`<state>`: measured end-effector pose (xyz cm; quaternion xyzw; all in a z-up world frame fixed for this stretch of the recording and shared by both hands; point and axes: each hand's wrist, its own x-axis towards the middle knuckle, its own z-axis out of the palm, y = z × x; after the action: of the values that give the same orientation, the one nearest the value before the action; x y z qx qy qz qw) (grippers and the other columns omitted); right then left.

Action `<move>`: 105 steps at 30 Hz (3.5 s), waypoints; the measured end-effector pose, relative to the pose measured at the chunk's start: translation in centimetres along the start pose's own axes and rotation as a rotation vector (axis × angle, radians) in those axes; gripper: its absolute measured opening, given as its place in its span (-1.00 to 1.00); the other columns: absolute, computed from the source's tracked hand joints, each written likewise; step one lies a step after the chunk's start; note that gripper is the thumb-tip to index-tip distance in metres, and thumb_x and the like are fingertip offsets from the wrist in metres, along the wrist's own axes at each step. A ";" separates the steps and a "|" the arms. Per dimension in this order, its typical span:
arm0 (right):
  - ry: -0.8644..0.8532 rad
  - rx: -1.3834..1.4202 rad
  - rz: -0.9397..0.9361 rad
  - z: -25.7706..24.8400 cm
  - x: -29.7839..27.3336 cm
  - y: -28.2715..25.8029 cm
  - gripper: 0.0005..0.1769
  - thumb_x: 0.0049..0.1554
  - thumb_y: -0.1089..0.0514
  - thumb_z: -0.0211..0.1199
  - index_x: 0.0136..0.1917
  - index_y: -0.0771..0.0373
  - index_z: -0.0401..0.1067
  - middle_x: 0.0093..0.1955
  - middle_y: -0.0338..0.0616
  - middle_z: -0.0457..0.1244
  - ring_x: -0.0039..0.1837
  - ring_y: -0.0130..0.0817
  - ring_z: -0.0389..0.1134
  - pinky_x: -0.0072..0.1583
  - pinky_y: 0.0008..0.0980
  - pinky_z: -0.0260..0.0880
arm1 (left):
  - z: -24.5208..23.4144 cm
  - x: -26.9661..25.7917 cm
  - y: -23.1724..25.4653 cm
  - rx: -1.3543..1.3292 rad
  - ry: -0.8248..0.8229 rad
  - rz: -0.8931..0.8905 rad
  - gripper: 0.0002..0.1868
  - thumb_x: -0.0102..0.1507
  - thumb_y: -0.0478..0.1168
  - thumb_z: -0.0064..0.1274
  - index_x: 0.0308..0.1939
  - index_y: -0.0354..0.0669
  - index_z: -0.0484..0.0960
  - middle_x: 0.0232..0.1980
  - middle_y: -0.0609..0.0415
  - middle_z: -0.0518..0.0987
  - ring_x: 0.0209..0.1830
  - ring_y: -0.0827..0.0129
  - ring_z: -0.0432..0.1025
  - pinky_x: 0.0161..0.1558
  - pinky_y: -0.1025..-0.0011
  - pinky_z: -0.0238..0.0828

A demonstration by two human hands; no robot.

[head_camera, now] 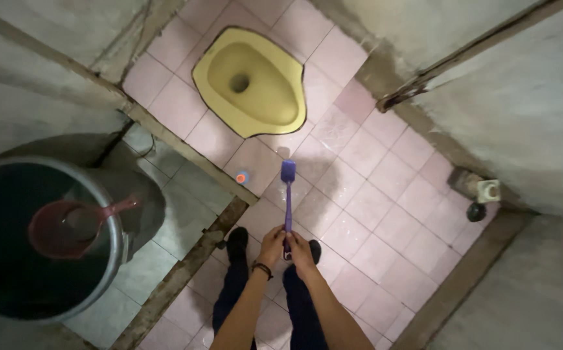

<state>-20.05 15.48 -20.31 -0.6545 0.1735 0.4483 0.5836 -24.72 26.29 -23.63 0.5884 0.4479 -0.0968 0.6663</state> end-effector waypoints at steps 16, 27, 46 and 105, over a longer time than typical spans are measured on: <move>-0.022 0.076 0.088 9.3 17.2 12.8 -0.54 0.28 0.03 0.10 0.42 0.13 0.37 -0.08 -0.21 0.36 -0.10 -0.46 0.40 -0.12 -0.40 0.44 | -9.3 14.8 -10.9 -0.035 0.023 -0.139 -0.65 0.32 -0.25 -0.05 0.19 -0.14 0.59 -0.22 0.03 0.60 -0.43 0.39 0.48 -0.51 0.39 0.40; 0.175 -0.053 -0.104 11.7 25.0 19.2 -0.65 0.22 0.15 0.27 0.22 0.36 0.38 -0.05 0.02 0.39 -0.13 -0.34 0.42 -0.10 -0.36 0.49 | -10.4 20.1 -16.7 0.080 0.146 0.082 -0.68 0.37 -0.13 -0.02 0.06 -0.28 0.63 -0.12 -0.08 0.68 -0.15 0.25 0.58 -0.07 0.35 0.49; 0.316 -0.456 -0.185 12.6 27.6 17.9 -0.70 0.17 0.14 0.23 0.11 0.35 0.55 -0.04 0.00 0.44 0.00 -0.26 0.47 0.09 -0.30 0.43 | -10.1 21.1 -16.8 0.248 0.278 0.201 -0.69 0.32 -0.23 0.00 0.14 -0.19 0.53 0.08 -0.16 0.54 0.02 0.03 0.47 -0.01 0.21 0.45; -0.497 -1.458 -0.775 48.4 2.7 -3.6 -0.57 0.32 -0.13 0.02 0.02 0.32 0.36 -0.12 0.29 0.38 0.02 0.29 0.41 0.03 0.12 0.36 | -35.6 5.6 -7.0 -1.125 1.030 0.241 -0.83 0.36 -0.24 0.06 -0.04 -0.26 0.51 -0.20 0.06 0.58 -0.27 0.37 0.47 -0.21 0.37 0.46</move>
<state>-34.52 61.72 -16.28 -0.7616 -0.5259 0.3473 0.1506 -43.31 57.48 -29.15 0.1768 0.6162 0.5046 0.5783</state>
